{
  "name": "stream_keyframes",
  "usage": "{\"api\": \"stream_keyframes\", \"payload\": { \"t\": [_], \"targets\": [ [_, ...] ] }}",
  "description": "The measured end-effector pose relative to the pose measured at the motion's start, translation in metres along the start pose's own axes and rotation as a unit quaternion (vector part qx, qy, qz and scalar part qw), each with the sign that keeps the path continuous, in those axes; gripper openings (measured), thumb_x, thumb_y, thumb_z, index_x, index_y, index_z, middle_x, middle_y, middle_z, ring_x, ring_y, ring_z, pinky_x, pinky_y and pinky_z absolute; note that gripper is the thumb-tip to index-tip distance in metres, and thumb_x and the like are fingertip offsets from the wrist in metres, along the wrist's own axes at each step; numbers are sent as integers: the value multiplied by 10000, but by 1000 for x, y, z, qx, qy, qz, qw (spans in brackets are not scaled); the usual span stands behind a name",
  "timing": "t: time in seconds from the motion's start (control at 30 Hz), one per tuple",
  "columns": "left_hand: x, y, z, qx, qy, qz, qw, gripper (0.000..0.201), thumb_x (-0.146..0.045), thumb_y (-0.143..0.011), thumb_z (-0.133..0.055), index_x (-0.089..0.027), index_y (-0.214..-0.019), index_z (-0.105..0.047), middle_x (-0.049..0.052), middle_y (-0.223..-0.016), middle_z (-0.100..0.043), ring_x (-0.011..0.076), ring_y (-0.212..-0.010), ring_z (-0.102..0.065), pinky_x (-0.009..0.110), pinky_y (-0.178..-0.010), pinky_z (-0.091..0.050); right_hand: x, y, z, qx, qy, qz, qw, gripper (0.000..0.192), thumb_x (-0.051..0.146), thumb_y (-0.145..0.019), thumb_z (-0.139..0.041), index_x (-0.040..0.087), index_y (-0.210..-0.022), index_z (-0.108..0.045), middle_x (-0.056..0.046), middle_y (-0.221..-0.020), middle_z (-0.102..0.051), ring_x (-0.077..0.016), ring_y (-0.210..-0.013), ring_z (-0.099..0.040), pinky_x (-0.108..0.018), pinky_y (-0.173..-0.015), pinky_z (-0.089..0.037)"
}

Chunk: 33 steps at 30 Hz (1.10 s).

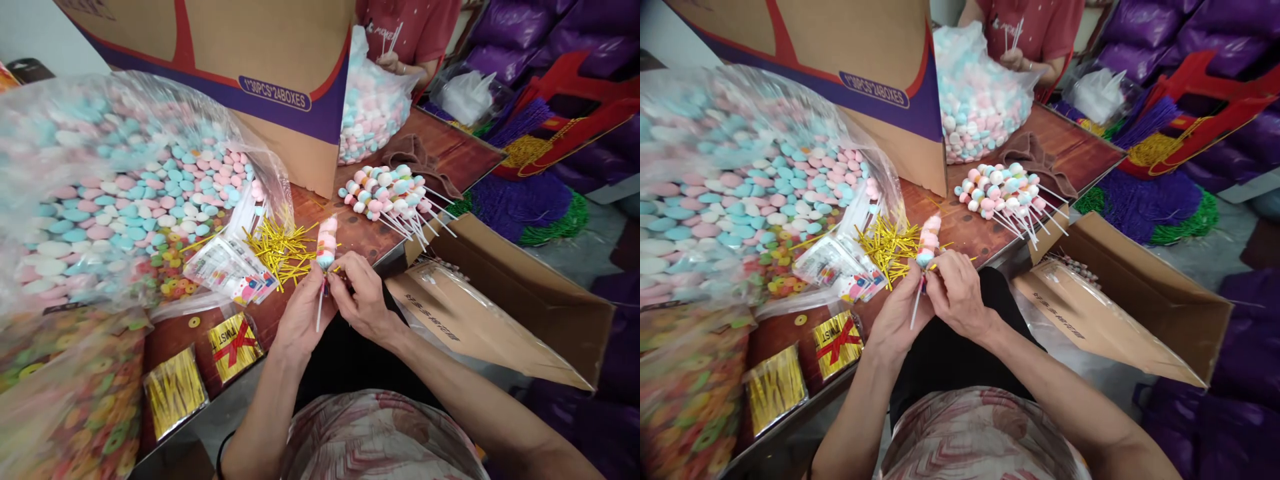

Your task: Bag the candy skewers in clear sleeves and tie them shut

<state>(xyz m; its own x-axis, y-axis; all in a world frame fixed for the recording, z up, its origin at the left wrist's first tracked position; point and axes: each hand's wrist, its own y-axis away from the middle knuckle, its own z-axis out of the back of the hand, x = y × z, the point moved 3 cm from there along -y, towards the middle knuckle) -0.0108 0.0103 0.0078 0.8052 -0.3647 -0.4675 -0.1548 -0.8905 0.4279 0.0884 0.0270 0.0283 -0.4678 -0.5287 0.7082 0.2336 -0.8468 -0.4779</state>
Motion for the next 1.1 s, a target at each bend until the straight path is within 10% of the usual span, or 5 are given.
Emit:
{"api": "stream_keyframes", "payload": {
  "t": [0.4, 0.6, 0.8, 0.97, 1.1],
  "targets": [
    [0, 18, -8, 15, -259, -140, 956, 358, -517, -861, -635, -188, -807, -767, 44, -868, -718, 176, -887, -619, 328, -933, -451, 15, 6, 38, -49, -110, -38, 992, 81, 144, -875, -610, 204, -865, -664, -18, -836, -662, -156, -778, -597, -308, -749, -451],
    [8, 14, -7, -40, -243, -194, 949, 136, -311, -781, -755, -187, -837, -759, 27, -791, -711, 128, -685, -604, 268, -711, -483, -5, 42, 20, 23, -315, -259, 913, 195, 329, -931, -584, 203, -883, -725, -16, -753, -650, -147, -683, -553, -294, -650, -441],
    [-26, 19, 14, -63, -490, -327, 805, 134, -286, -808, -711, -223, -691, -723, 43, -779, -693, 187, -805, -619, 320, -815, -466, -36, 67, 40, -88, -383, -358, 847, 156, 367, -811, -727, 221, -760, -708, 23, -621, -531, -106, -578, -444, -293, -564, -358],
    [-99, 32, 88, -367, -617, -380, 583, 262, -275, -702, -763, -198, -942, -688, 67, -957, -647, 201, -820, -559, 363, -831, -445, -121, 66, 134, -270, -376, -348, 815, 110, 350, -760, -719, 250, -720, -700, 0, -611, -502, -65, -456, -316, -385, -526, -264],
    [-118, 30, 118, -388, -649, -312, 575, 139, -276, -731, -713, -189, -824, -659, 3, -736, -627, 160, -642, -553, 300, -670, -431, -147, 56, 159, -301, -354, -346, 815, 158, 392, -751, -696, 238, -735, -729, -42, -623, -524, -90, -459, -340, -382, -516, -210]
  ]
}}
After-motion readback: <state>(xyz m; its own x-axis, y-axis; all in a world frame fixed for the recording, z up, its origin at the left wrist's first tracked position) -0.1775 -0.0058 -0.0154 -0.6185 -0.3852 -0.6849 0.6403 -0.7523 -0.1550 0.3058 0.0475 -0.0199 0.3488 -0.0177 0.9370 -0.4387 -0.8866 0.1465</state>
